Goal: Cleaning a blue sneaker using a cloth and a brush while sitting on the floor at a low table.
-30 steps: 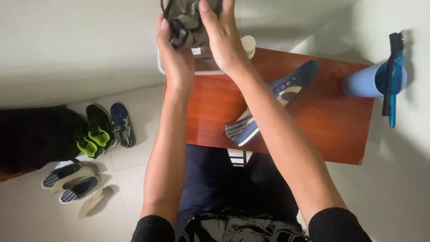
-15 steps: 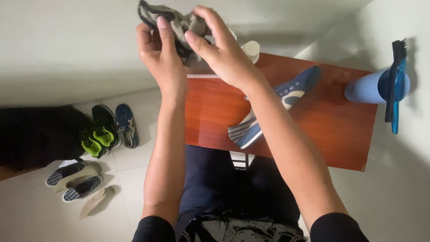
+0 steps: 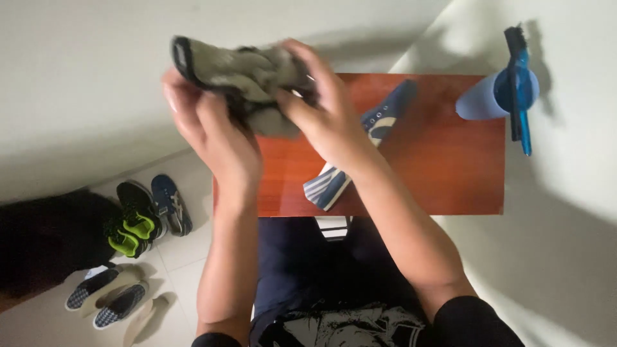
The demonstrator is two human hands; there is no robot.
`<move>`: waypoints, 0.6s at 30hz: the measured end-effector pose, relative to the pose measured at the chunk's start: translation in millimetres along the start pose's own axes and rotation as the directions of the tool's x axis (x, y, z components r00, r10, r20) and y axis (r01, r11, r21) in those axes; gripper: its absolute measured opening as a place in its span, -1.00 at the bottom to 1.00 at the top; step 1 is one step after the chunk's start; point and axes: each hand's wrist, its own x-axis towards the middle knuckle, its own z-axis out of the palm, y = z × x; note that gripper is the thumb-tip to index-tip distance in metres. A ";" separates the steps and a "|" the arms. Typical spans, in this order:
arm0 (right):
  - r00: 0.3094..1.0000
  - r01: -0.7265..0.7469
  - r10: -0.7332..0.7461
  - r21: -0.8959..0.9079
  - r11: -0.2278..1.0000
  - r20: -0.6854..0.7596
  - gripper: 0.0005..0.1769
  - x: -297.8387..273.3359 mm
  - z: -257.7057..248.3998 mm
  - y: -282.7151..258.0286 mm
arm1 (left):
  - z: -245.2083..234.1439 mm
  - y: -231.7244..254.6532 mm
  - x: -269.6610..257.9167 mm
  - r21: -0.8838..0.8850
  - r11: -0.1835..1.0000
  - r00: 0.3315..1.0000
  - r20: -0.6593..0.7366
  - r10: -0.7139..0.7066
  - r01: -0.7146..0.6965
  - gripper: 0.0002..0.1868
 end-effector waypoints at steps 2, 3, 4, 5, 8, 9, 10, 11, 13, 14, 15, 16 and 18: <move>0.999 -0.034 0.036 0.052 0.998 -0.031 -0.43 -26.5 -22.2 -13.5 | 22.6 10.6 -23.3 0.010 0.999 0.999 0.009 -0.043 0.043 -0.68; 0.996 -0.062 0.068 0.108 0.992 -0.051 -0.42 -40.5 -33.1 -20.8 | 33.7 16.6 -35.4 0.025 0.996 0.997 0.010 -0.080 0.080 -0.65; 0.996 -0.061 0.068 0.105 0.993 -0.065 -0.42 -55.4 -44.7 -22.6 | 45.1 10.9 -51.4 0.019 0.996 0.996 0.023 -0.083 0.083 -0.65; 0.982 -0.081 0.081 0.002 0.997 -0.169 -0.44 -70.1 -56.4 -24.7 | 56.6 5.3 -67.2 0.033 0.998 0.990 0.127 -0.057 0.053 -0.70; 0.927 -0.165 0.082 -0.202 0.965 -0.366 -0.45 -118.3 -98.9 -7.2 | 107.8 -3.0 -96.6 -0.024 0.999 0.961 0.274 -0.022 0.030 -0.80; 0.891 -0.226 0.077 -0.292 0.929 -0.447 -0.45 -137.4 -113.8 2.6 | 127.3 -3.8 -105.7 -0.082 0.996 0.951 0.310 -0.014 0.042 -0.81; 0.885 -0.232 0.076 -0.293 0.928 -0.459 -0.45 -150.1 -122.6 8.7 | 137.9 -13.2 -118.8 -0.088 0.995 0.947 0.321 -0.016 0.046 -0.81; 0.861 -0.314 0.124 -0.322 0.893 -0.494 -0.46 -162.9 -131.5 14.7 | 148.6 -22.4 -132.2 -0.083 0.991 0.927 0.370 -0.069 0.107 -0.83; 0.824 -0.397 0.162 -0.348 0.849 -0.543 -0.45 -183.8 -148.0 29.8 | 167.3 -43.3 -155.4 -0.083 0.983 0.895 0.430 -0.115 0.166 -0.84; 0.811 -0.439 0.156 -0.411 0.799 -0.564 -0.49 -193.0 -154.9 38.9 | 173.9 -54.5 -166.8 0.003 0.980 0.876 0.449 -0.177 0.197 -0.84; 0.799 -0.480 0.148 -0.468 0.742 -0.583 -0.52 -202.4 -161.1 48.4 | 179.7 -65.9 -178.5 0.090 0.971 0.853 0.463 -0.239 0.223 -0.84; 0.797 -0.484 0.152 -0.467 0.740 -0.585 -0.52 -208.4 -165.2 56.2 | 182.0 -75.6 -187.5 0.091 0.969 0.851 0.465 -0.244 0.227 -0.84; 0.829 -0.487 0.087 -0.636 0.598 -0.552 -0.49 -219.7 -171.3 71.8 | 184.5 -94.7 -204.7 0.227 0.932 0.821 0.446 -0.358 0.283 -0.79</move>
